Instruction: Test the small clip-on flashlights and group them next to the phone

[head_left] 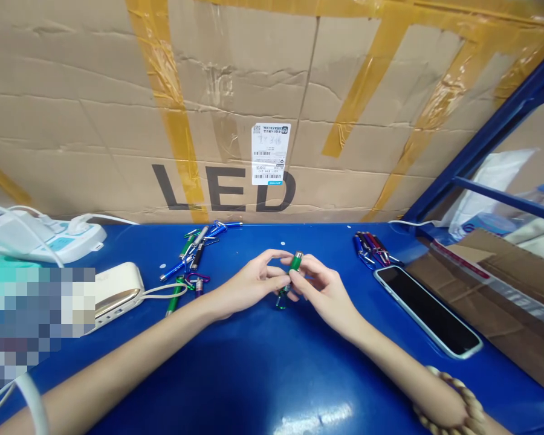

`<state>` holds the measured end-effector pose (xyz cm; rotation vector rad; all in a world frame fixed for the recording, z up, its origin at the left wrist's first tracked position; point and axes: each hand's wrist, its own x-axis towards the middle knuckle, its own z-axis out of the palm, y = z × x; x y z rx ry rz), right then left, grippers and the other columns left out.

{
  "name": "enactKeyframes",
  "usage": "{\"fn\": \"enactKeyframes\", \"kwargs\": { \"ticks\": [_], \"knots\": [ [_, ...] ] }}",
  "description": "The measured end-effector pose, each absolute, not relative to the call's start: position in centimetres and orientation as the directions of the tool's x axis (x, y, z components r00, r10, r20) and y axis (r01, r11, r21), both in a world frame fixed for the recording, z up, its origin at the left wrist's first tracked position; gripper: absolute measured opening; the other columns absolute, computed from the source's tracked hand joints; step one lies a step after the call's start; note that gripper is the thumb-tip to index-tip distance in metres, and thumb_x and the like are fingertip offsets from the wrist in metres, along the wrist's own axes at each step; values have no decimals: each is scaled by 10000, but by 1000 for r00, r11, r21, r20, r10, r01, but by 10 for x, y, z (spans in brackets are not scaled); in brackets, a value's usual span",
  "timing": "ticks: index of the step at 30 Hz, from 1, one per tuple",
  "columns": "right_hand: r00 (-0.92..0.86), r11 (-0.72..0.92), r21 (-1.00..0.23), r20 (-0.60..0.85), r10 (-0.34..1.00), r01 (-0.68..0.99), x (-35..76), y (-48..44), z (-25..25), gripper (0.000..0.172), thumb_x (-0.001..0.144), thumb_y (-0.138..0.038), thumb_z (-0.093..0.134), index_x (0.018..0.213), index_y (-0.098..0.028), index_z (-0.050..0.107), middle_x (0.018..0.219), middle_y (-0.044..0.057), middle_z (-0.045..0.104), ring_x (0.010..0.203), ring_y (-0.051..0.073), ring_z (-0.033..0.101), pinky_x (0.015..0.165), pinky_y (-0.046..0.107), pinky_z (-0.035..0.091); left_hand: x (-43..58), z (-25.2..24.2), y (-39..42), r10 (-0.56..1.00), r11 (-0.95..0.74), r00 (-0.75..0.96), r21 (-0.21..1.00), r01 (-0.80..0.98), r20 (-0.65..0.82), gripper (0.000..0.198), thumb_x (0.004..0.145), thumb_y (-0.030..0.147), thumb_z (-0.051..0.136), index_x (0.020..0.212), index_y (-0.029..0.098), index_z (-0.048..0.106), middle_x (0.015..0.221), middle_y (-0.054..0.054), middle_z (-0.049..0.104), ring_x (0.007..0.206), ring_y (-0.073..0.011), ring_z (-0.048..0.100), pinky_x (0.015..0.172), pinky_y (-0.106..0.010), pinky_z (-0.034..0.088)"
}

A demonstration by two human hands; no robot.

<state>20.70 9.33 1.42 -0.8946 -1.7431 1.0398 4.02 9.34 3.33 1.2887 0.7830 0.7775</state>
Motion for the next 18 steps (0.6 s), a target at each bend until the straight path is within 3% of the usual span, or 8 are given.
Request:
{"fn": "enactKeyframes", "kwargs": {
  "ticks": [3, 7, 9, 12, 18],
  "knots": [
    [-392, 336, -937, 275, 878, 94, 206, 94, 14, 287, 868, -444, 514, 907, -195, 652, 930, 41, 570, 630, 97, 553, 560, 230, 490, 42, 31, 93, 830, 165, 549, 983, -78, -96, 497, 815, 335, 616, 1232, 172, 400, 784, -53, 702, 710, -173, 687, 685, -288, 454],
    [-305, 297, -955, 278, 911, 16, 207, 96, 16, 287, 864, -464, 522, 922, -202, 624, 809, 22, 614, 707, 134, 588, 666, 263, 499, 43, 24, 92, 770, 194, 621, 981, -12, -145, 522, 821, 360, 604, 1249, 161, 381, 783, -65, 708, 714, -179, 689, 719, -320, 466],
    [-260, 297, -955, 287, 922, -3, 209, 97, 16, 315, 875, -468, 499, 994, -200, 611, 701, 1, 589, 640, 131, 570, 621, 263, 490, 42, 23, 93, 791, 156, 594, 987, 42, -151, 528, 813, 363, 612, 1250, 168, 390, 858, -74, 701, 759, -177, 687, 724, -302, 454],
    [-266, 365, -924, 326, 907, 115, 213, 98, 16, 356, 873, -451, 502, 1075, -189, 632, 614, -20, 527, 506, 108, 476, 514, 248, 433, 41, 26, 95, 853, 87, 510, 994, 73, -112, 428, 859, 454, 502, 1189, 185, 456, 912, -67, 674, 739, -166, 678, 664, -270, 433],
    [-378, 575, -737, 449, 810, 356, 213, 96, 14, 315, 896, -327, 493, 1155, -224, 640, 731, 17, 521, 604, 124, 470, 542, 241, 418, 37, 38, 100, 923, 76, 381, 997, -31, -59, 389, 862, 539, 403, 913, 173, 524, 568, 20, 584, 495, -117, 565, 526, -232, 383]
  ]
}}
